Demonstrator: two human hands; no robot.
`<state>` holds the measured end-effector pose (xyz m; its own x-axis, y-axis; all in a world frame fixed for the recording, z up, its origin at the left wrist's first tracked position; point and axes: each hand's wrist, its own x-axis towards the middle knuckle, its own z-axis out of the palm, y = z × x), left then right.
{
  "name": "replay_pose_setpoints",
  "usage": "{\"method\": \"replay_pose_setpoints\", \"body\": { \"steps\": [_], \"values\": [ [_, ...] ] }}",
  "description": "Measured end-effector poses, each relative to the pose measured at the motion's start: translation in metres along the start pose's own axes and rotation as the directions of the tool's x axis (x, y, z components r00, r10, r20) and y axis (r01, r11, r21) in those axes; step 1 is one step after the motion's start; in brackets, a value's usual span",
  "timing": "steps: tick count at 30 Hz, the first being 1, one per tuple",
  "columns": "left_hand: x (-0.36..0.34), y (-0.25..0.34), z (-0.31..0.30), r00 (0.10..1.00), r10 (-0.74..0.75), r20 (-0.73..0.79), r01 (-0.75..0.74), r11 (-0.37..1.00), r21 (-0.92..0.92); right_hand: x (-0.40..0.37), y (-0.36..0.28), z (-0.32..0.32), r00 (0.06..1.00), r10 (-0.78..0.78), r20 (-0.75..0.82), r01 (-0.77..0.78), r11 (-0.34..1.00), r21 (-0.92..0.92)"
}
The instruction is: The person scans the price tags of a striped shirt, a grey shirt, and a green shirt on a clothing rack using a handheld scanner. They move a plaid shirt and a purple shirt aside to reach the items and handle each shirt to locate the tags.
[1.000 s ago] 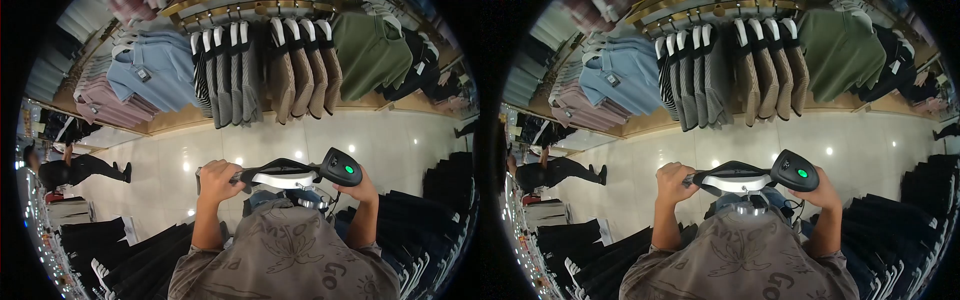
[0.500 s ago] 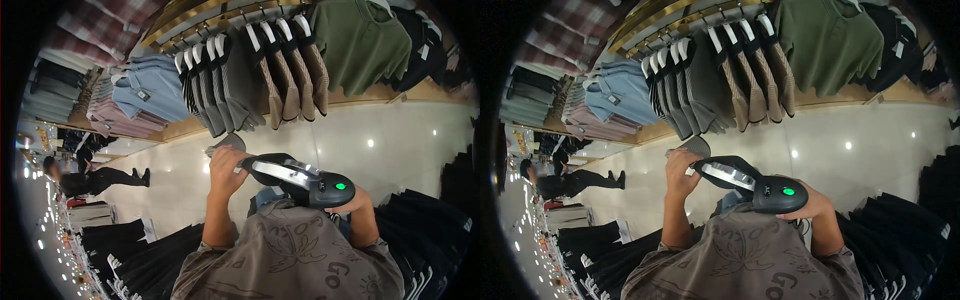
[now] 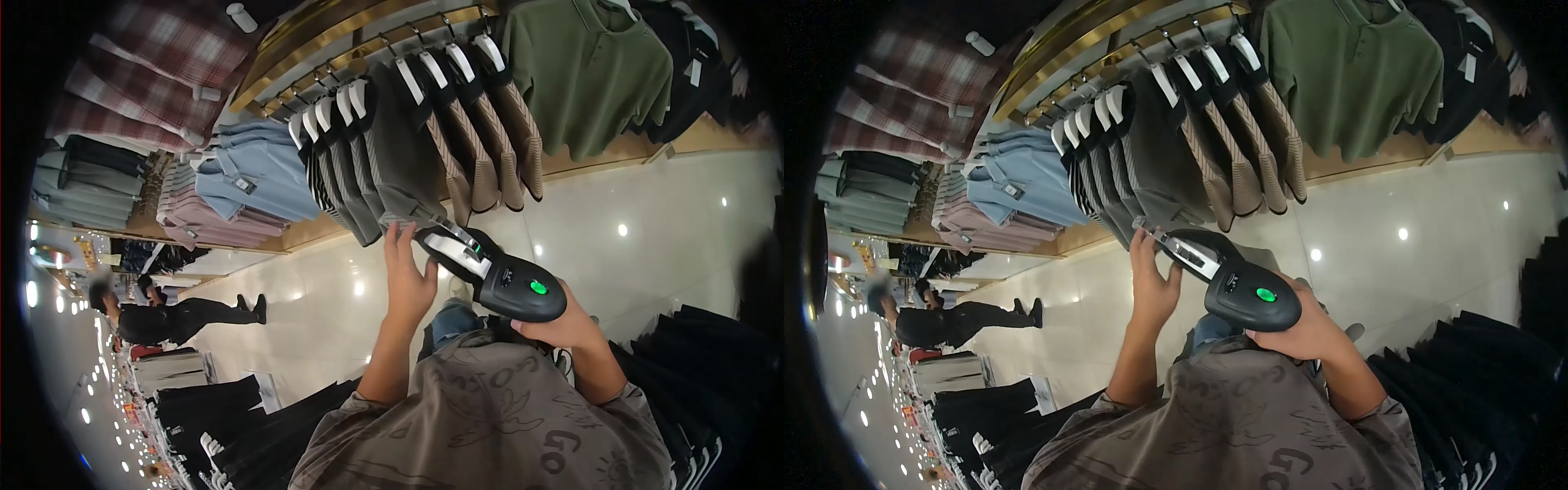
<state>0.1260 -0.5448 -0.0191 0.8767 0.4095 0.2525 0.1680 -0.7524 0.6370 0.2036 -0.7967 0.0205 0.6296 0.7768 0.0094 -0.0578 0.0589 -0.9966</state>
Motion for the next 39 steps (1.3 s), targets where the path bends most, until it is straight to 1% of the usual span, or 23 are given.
{"method": "replay_pose_setpoints", "body": {
  "steps": [2,3,6,7,10,14,15,18,20,22,23,24,26,29,30,32,33,36,37,39],
  "values": [
    [0.003,-0.002,0.01,0.997,-0.079,-0.01,0.074,0.964,-0.256,0.012,-0.001,0.003,0.999,0.051,-0.019,-0.05,0.998,0.025],
    [0.004,-0.004,0.013,0.994,-0.106,0.004,0.103,0.953,-0.285,0.017,-0.001,0.005,0.998,0.056,-0.03,-0.055,0.998,0.034],
    [0.002,-0.015,0.021,0.98,-0.158,0.119,0.195,0.867,-0.458,0.04,-0.003,0.017,0.995,0.073,-0.069,-0.07,0.996,0.047],
    [0.002,-0.011,0.018,0.926,-0.237,0.293,0.363,0.766,-0.53,0.048,-0.005,0.023,0.993,0.077,-0.088,-0.073,0.996,0.045],
    [0.009,-0.013,0.015,0.875,-0.114,0.47,0.444,0.573,-0.689,0.076,-0.011,0.034,0.991,0.089,-0.103,-0.09,0.996,-0.012],
    [0.05,-0.024,0.007,0.903,-0.005,0.429,0.388,0.434,-0.813,0.109,-0.017,0.054,0.982,0.125,-0.14,-0.132,0.99,-0.04],
    [0.06,-0.03,0.003,0.894,0.031,0.448,0.377,0.488,-0.787,0.115,-0.018,0.059,0.979,0.136,-0.15,-0.142,0.99,-0.027],
    [0.083,-0.027,-0.009,0.902,0.075,0.425,0.319,0.547,-0.774,0.131,-0.017,0.069,0.972,0.161,-0.17,-0.163,0.987,0.003],
    [0.095,-0.042,0.0,0.912,0.044,0.408,0.33,0.51,-0.794,0.14,-0.015,0.074,0.968,0.181,-0.175,-0.181,0.983,0.017],
    [0.111,-0.045,-0.004,0.913,0.01,0.407,0.354,0.476,-0.805,0.15,-0.011,0.076,0.973,0.15,-0.176,-0.156,0.988,-0.019],
    [0.112,-0.043,-0.008,0.924,0.011,0.383,0.331,0.478,-0.813,0.155,-0.011,0.078,0.974,0.138,-0.18,-0.145,0.989,-0.026],
    [0.112,-0.049,-0.002,0.939,0.031,0.342,0.278,0.515,-0.811,0.158,-0.01,0.081,0.974,0.128,-0.184,-0.136,0.99,-0.029],
    [0.117,-0.065,0.011,0.965,0.083,0.25,0.155,0.586,-0.795,0.164,-0.007,0.086,0.954,0.189,-0.232,-0.192,0.981,0.01],
    [0.136,-0.068,0.002,0.97,0.094,0.225,0.128,0.59,-0.797,0.172,-0.001,0.093,0.926,0.244,-0.287,-0.235,0.97,0.066],
    [0.141,-0.073,0.001,0.967,0.084,0.239,0.131,0.64,-0.757,0.173,0.002,0.096,0.916,0.262,-0.305,-0.248,0.965,0.085],
    [0.155,-0.084,0.001,0.964,0.064,0.257,0.131,0.728,-0.673,0.176,0.007,0.098,0.91,0.236,-0.342,-0.207,0.971,0.119],
    [0.163,-0.083,-0.004,0.959,-0.06,0.277,0.226,0.752,-0.619,0.177,0.008,0.099,0.907,0.223,-0.357,-0.188,0.973,0.132],
    [0.183,-0.092,-0.013,0.949,0.014,0.316,0.146,0.867,-0.476,0.18,0.004,0.099,0.885,0.215,-0.414,-0.192,0.977,0.097],
    [0.188,-0.104,-0.002,0.956,0.031,0.292,0.109,0.887,-0.449,0.183,0.002,0.099,0.886,0.194,-0.421,-0.18,0.981,0.073],
    [0.197,-0.111,0.006,0.97,0.018,0.243,0.083,0.914,-0.396,0.185,-0.003,0.098,0.891,0.156,-0.427,-0.162,0.987,0.022]
  ]
}}
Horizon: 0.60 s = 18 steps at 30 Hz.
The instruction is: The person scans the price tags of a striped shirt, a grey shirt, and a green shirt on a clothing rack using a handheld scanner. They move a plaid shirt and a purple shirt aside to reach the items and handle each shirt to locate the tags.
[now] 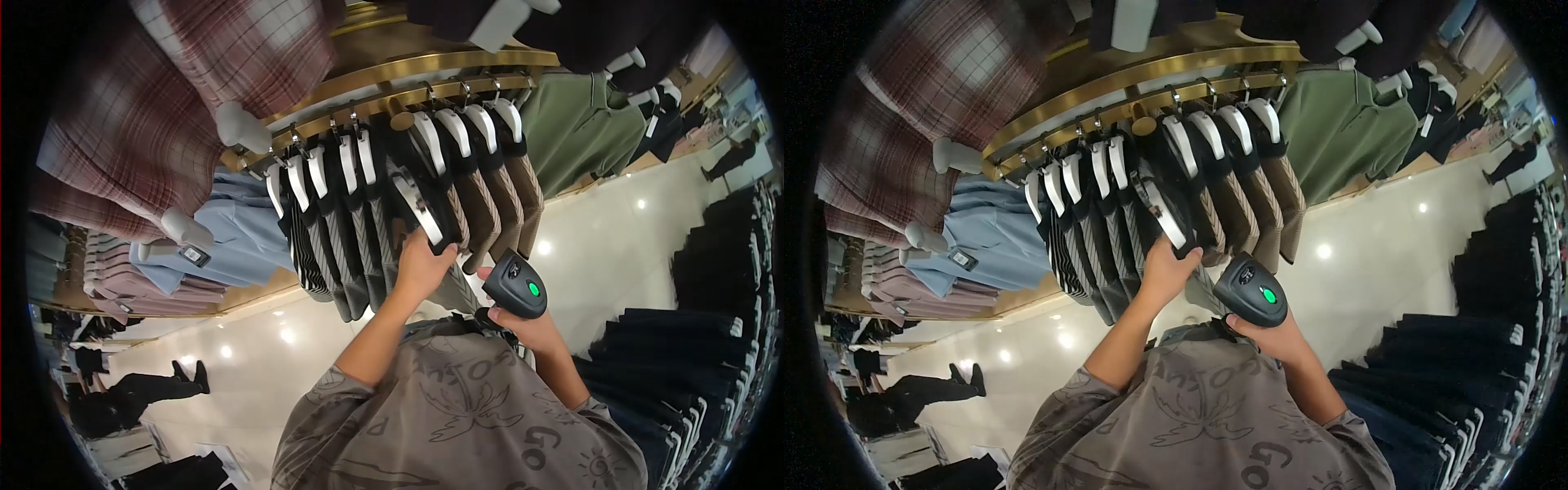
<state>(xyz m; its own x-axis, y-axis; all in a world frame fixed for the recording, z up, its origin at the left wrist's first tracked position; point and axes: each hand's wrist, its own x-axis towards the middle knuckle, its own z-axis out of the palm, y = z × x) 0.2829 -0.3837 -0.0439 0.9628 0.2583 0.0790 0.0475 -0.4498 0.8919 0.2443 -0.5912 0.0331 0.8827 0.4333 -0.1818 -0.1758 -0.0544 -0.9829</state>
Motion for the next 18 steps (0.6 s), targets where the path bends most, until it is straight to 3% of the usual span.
{"method": "replay_pose_setpoints", "body": {
  "steps": [4,7,8,9,12,18],
  "values": [
    [0.016,-0.005,0.001,0.999,-0.049,0.0,0.049,0.995,-0.084,0.006,0.003,-0.007,0.998,-0.042,0.054,0.043,0.999,-0.013],
    [0.027,0.0,-0.003,1.0,-0.03,0.007,0.031,0.99,-0.137,0.007,-0.007,-0.013,0.966,0.13,0.223,-0.103,0.986,-0.129],
    [0.03,0.0,-0.004,1.0,-0.017,0.008,0.018,0.989,-0.15,0.003,0.003,-0.014,0.976,0.09,0.197,-0.053,0.982,-0.184],
    [0.038,-0.006,-0.004,0.999,-0.042,0.024,0.042,0.999,-0.027,0.004,0.0,-0.014,0.962,0.069,0.265,0.003,0.965,-0.261],
    [0.049,-0.011,-0.008,0.999,-0.043,0.029,0.045,0.997,-0.064,0.012,-0.007,-0.013,0.901,-0.021,0.433,0.207,0.899,-0.386],
    [0.063,-0.007,-0.021,0.983,0.05,-0.177,-0.077,0.986,-0.148,0.007,-0.001,-0.033,0.956,0.193,0.223,-0.079,0.896,-0.436]
  ]
}}
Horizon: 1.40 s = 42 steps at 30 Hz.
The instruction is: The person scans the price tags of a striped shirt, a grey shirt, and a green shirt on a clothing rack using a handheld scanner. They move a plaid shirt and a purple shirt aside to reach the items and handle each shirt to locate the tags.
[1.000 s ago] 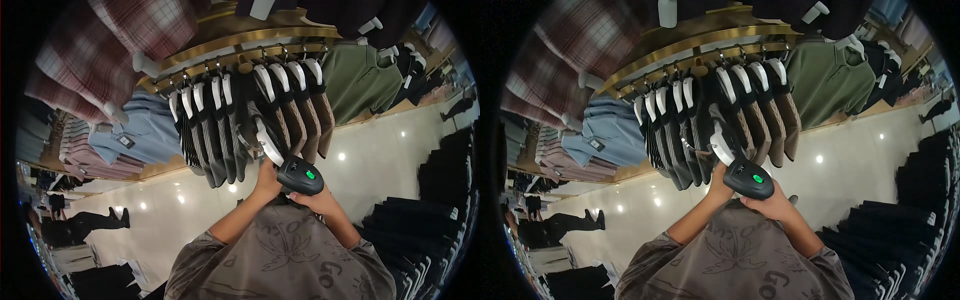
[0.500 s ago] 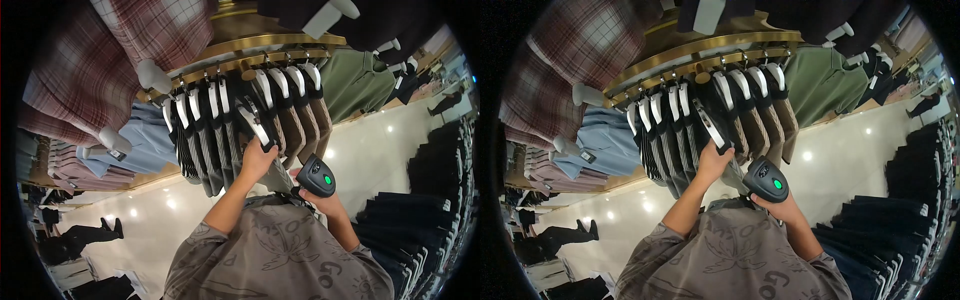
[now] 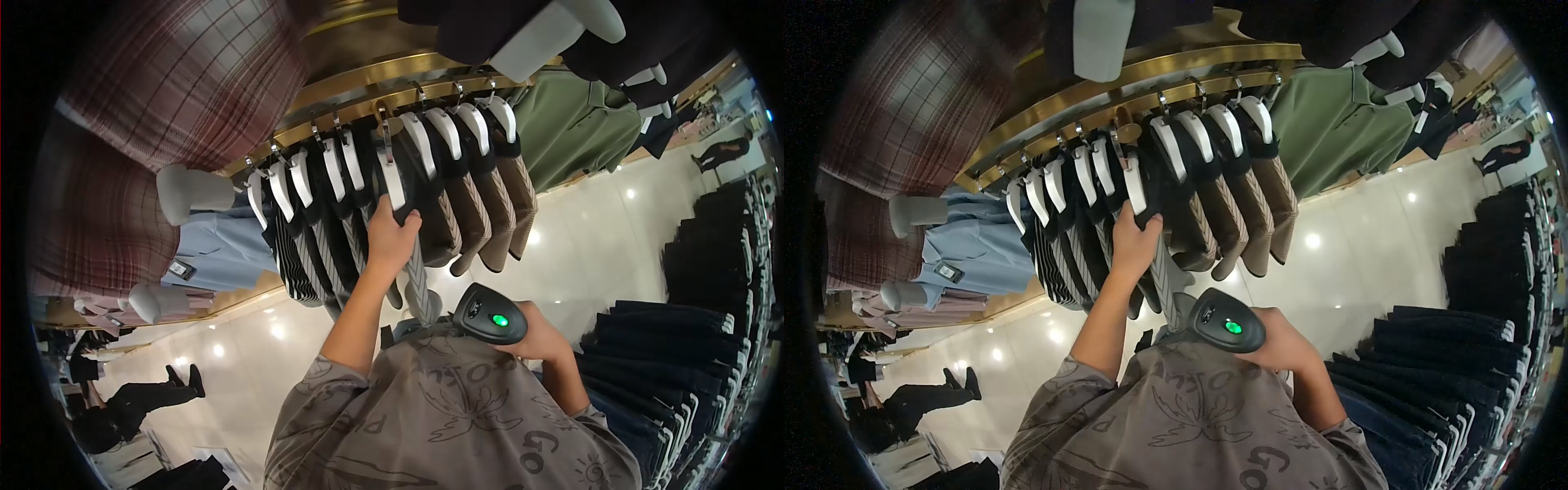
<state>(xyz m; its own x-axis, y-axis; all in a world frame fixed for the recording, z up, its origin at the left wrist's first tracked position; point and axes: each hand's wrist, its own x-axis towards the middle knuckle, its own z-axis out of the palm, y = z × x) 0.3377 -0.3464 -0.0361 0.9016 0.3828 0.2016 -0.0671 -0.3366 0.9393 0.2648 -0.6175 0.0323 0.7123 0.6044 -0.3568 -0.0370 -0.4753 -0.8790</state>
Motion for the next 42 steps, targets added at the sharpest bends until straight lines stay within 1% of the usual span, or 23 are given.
{"method": "replay_pose_setpoints", "body": {
  "steps": [3,4,8,11,15,18,21,22,25,28,31,34,37,40,42],
  "values": [
    [0.009,-0.006,-0.003,0.993,0.104,-0.049,-0.104,0.995,-0.003,0.003,-0.003,-0.002,0.996,-0.072,-0.059,0.074,0.997,0.032],
    [0.014,-0.003,-0.005,0.995,0.086,-0.054,-0.088,0.995,-0.042,0.004,-0.004,-0.002,0.995,-0.079,-0.061,0.081,0.996,0.039],
    [0.035,-0.008,-0.013,0.998,0.048,0.031,-0.046,0.997,-0.06,0.006,-0.011,-0.003,0.995,-0.08,-0.052,0.083,0.995,0.054],
    [0.045,-0.015,-0.012,0.998,0.02,0.051,-0.018,0.999,-0.044,0.008,-0.015,-0.006,0.997,-0.068,-0.03,0.07,0.996,0.05],
    [0.052,-0.015,-0.011,1.0,-0.025,0.008,0.025,0.999,-0.029,0.009,-0.012,-0.006,0.995,-0.093,-0.041,0.096,0.993,0.064],
    [0.056,-0.03,-0.007,0.998,-0.062,-0.018,0.061,0.998,-0.028,0.007,-0.01,-0.008,0.995,-0.088,-0.042,0.09,0.995,0.05],
    [0.058,-0.05,0.002,0.994,-0.093,-0.051,0.085,0.987,-0.136,0.005,-0.01,-0.007,0.991,-0.104,-0.088,0.11,0.992,0.069],
    [0.057,-0.052,0.005,0.991,-0.119,-0.063,0.11,0.985,-0.129,0.005,-0.009,-0.008,0.991,-0.104,-0.084,0.11,0.992,0.062],
    [0.053,-0.045,0.006,0.969,-0.245,-0.036,0.239,0.963,-0.128,0.004,-0.008,-0.012,0.992,-0.104,-0.072,0.107,0.993,0.043],
    [0.055,-0.055,0.006,0.975,-0.222,-0.013,0.219,0.968,-0.126,0.003,-0.009,-0.014,0.992,-0.105,-0.071,0.108,0.993,0.04],
    [0.051,-0.056,0.013,0.975,-0.212,-0.072,0.193,0.96,-0.204,0.003,-0.004,-0.015,0.991,-0.116,-0.067,0.12,0.991,0.053],
    [0.045,-0.065,0.022,0.968,-0.214,-0.133,0.189,0.966,-0.177,0.003,0.0,-0.018,0.991,-0.122,-0.055,0.126,0.99,0.059],
    [0.042,-0.068,0.023,0.953,-0.291,-0.08,0.247,0.905,-0.347,0.003,0.0,-0.023,0.989,-0.14,-0.04,0.142,0.988,0.053],
    [0.033,-0.063,0.022,0.945,-0.299,-0.131,0.262,0.935,-0.239,0.0,0.003,-0.031,0.986,-0.166,-0.031,0.167,0.984,0.054],
    [0.021,-0.061,0.028,0.952,-0.231,-0.202,0.197,0.965,-0.175,-0.004,0.007,-0.038,0.984,-0.177,-0.02,0.178,0.981,0.073]
  ]
}}
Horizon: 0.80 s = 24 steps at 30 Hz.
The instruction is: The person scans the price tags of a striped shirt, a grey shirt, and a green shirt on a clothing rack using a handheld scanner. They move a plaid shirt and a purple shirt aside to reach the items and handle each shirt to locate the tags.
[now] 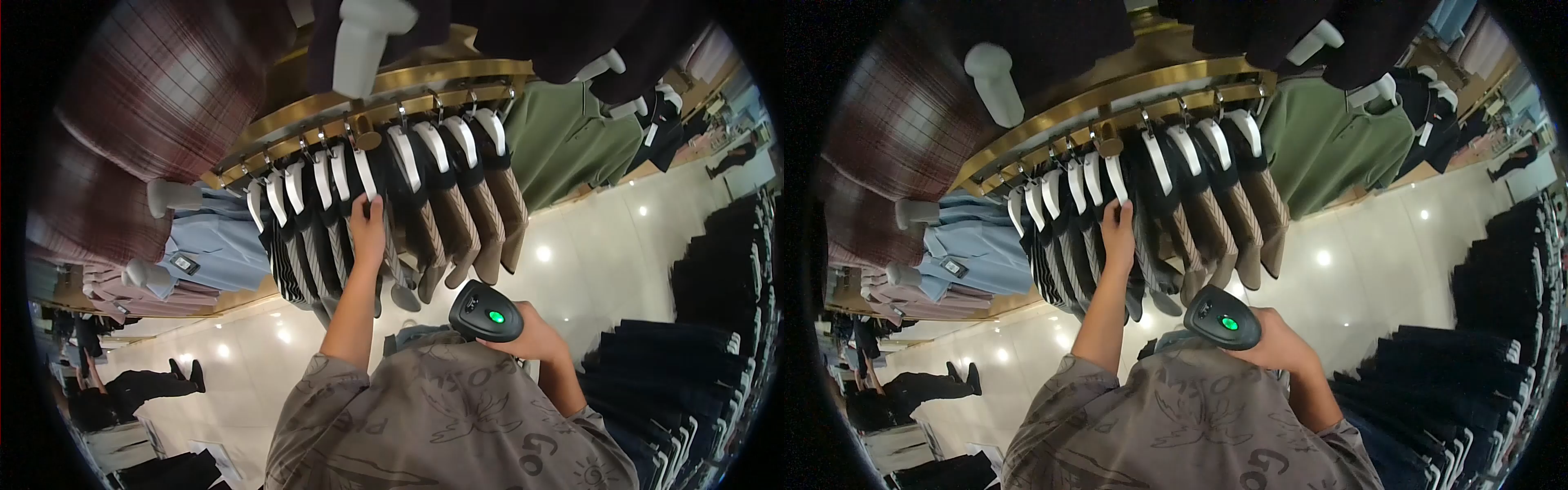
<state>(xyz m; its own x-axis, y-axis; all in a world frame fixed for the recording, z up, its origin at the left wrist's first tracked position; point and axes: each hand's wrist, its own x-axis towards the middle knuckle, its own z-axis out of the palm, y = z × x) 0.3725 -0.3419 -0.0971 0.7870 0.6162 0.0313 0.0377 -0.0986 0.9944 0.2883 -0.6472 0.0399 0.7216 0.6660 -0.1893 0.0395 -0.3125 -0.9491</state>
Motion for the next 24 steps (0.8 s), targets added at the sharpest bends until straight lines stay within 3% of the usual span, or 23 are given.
{"method": "replay_pose_setpoints", "body": {
  "steps": [2,3,5,8,11,14,15,19,24],
  "values": [
    [-0.006,-0.021,0.001,0.994,0.095,-0.06,-0.095,0.995,0.006,-0.003,0.002,-0.008,0.999,0.03,0.021,-0.03,0.999,0.029],
    [-0.015,-0.016,0.0,0.996,0.078,-0.035,-0.081,0.991,-0.102,-0.005,0.004,-0.012,0.999,0.042,0.035,-0.043,0.998,0.041],
    [-0.03,-0.01,-0.003,0.995,0.083,-0.06,-0.088,0.991,-0.101,-0.005,0.009,-0.02,0.998,0.005,0.063,-0.007,0.999,0.037],
    [-0.038,0.006,-0.012,0.989,0.131,-0.075,-0.14,0.982,-0.131,-0.005,0.005,-0.032,0.994,0.013,0.109,-0.012,1.0,-0.009],
    [-0.032,0.058,-0.027,0.957,0.252,-0.145,-0.274,0.948,-0.163,-0.006,0.01,-0.045,0.985,-0.011,0.172,0.012,1.0,-0.008],
    [-0.021,0.126,-0.051,0.801,0.51,-0.314,-0.561,0.823,-0.094,-0.011,0.011,-0.054,0.979,-0.063,0.193,0.064,0.998,-0.001],
    [-0.027,0.161,-0.057,0.789,0.49,-0.37,-0.562,0.819,-0.116,-0.014,0.013,-0.057,0.977,-0.064,0.203,0.066,0.998,-0.003],
    [-0.032,0.24,-0.078,0.755,0.433,-0.493,-0.65,0.596,-0.472,-0.03,0.021,-0.066,0.968,-0.073,0.24,0.077,0.997,-0.005],
    [-0.044,0.259,-0.086,0.828,0.38,-0.412,-0.558,0.628,-0.542,-0.051,0.021,-0.078,0.956,-0.13,0.265,0.126,0.992,0.031]
  ]
}}
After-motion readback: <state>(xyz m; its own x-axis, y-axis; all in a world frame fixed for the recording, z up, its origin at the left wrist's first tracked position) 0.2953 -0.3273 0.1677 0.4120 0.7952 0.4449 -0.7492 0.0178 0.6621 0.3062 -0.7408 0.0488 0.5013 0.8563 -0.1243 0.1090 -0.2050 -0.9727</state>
